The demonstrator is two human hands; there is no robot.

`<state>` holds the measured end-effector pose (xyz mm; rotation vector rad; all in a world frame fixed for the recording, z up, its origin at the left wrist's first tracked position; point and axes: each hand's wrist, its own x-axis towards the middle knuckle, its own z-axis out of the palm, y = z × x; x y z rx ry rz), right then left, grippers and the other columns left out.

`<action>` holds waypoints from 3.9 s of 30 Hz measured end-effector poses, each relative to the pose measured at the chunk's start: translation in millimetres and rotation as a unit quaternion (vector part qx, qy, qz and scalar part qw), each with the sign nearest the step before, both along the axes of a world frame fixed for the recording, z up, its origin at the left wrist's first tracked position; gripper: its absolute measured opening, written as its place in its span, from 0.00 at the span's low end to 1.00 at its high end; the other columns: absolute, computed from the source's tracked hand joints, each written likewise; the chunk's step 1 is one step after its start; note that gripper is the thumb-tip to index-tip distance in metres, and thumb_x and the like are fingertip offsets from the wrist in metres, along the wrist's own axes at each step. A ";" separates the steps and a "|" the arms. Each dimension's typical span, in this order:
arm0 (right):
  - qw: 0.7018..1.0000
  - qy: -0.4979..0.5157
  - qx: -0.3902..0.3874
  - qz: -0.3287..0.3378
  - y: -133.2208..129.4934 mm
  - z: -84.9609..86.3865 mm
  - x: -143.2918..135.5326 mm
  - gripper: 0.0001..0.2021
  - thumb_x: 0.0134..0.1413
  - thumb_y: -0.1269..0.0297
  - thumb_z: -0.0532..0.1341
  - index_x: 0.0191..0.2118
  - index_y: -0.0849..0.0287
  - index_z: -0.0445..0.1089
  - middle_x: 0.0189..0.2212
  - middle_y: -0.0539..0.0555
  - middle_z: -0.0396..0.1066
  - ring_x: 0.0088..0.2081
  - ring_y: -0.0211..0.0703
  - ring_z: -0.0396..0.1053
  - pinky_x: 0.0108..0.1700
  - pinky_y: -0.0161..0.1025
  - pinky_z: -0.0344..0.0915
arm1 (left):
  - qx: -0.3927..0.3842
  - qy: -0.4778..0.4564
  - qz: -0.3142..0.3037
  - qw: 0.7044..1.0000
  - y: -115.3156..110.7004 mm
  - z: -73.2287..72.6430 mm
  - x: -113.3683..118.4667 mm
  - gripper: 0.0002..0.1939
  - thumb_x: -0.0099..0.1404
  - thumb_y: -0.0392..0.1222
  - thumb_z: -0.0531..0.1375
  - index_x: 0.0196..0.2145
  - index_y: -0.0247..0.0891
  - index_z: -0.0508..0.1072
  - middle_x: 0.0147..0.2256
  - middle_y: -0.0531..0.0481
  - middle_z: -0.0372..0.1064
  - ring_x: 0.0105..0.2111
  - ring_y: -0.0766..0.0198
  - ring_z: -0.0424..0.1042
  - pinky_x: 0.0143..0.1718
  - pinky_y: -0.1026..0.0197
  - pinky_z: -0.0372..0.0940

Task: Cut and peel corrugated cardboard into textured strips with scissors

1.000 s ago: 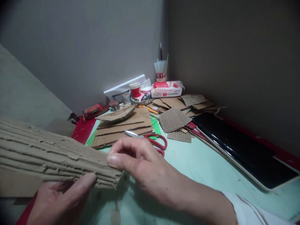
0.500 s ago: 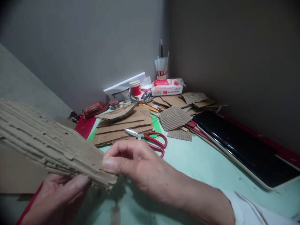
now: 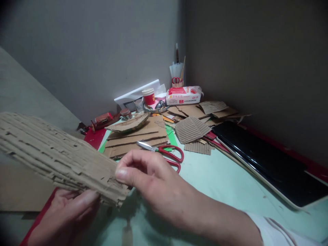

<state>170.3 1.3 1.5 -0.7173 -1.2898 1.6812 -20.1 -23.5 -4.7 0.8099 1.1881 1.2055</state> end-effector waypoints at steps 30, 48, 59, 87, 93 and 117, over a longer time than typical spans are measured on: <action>0.913 -0.211 0.314 -0.152 5.7 -0.1 6.1 0.10 0.72 0.70 0.56 0.35 0.55 0.62 0.30 0.44 0.64 0.30 0.34 0.61 0.32 0.34 0.58 | 0.084 -0.020 -0.015 0.996 2.2 0.9 13.6 0.17 0.56 0.46 0.75 0.44 0.44 0.85 0.46 0.46 0.84 0.56 0.43 0.76 0.56 0.51 0.73; 0.975 -0.032 0.148 -0.164 14.3 4.0 11.5 0.10 0.69 0.65 0.62 0.34 0.58 0.67 0.30 0.45 0.65 0.30 0.32 0.62 0.29 0.31 0.59 | 0.088 -0.044 0.084 0.992 1.9 -3.8 11.6 0.18 0.46 0.40 0.79 0.36 0.44 0.85 0.34 0.50 0.84 0.45 0.47 0.82 0.50 0.53 0.77; 0.977 0.138 0.051 -0.152 23.1 11.5 21.8 0.15 0.60 0.58 0.72 0.31 0.57 0.67 0.28 0.45 0.61 0.30 0.34 0.62 0.34 0.31 0.66 | 0.114 -0.072 0.076 0.988 7.7 -5.2 5.3 0.13 0.44 0.39 0.81 0.21 0.43 0.80 0.24 0.55 0.78 0.26 0.67 0.77 0.31 0.71 0.74; 0.712 -0.349 0.592 -0.142 6.0 -15.2 14.3 0.17 0.69 0.77 0.50 0.43 0.61 0.77 0.30 0.49 0.58 0.29 0.40 0.53 0.31 0.40 0.50 | 0.112 -0.065 0.066 0.989 11.2 -0.6 6.9 0.11 0.53 0.42 0.76 0.20 0.45 0.79 0.32 0.47 0.84 0.48 0.43 0.82 0.51 0.48 0.78; 0.685 -0.356 0.610 -0.177 7.4 -20.3 8.2 0.19 0.70 0.76 0.49 0.38 0.63 0.77 0.27 0.50 0.59 0.27 0.41 0.52 0.28 0.41 0.48 | 0.103 -0.044 0.124 0.986 8.0 -2.9 12.0 0.16 0.41 0.36 0.80 0.17 0.45 0.75 0.24 0.53 0.79 0.43 0.47 0.83 0.51 0.50 0.78; 0.895 -0.296 0.323 -0.086 22.0 -4.7 22.8 0.08 0.64 0.73 0.60 0.32 0.56 0.67 0.27 0.47 0.69 0.29 0.38 0.64 0.31 0.35 0.60 | 0.166 -0.098 0.115 0.974 15.8 1.6 3.2 0.13 0.46 0.28 0.74 0.19 0.43 0.76 0.27 0.56 0.79 0.31 0.61 0.79 0.40 0.62 0.77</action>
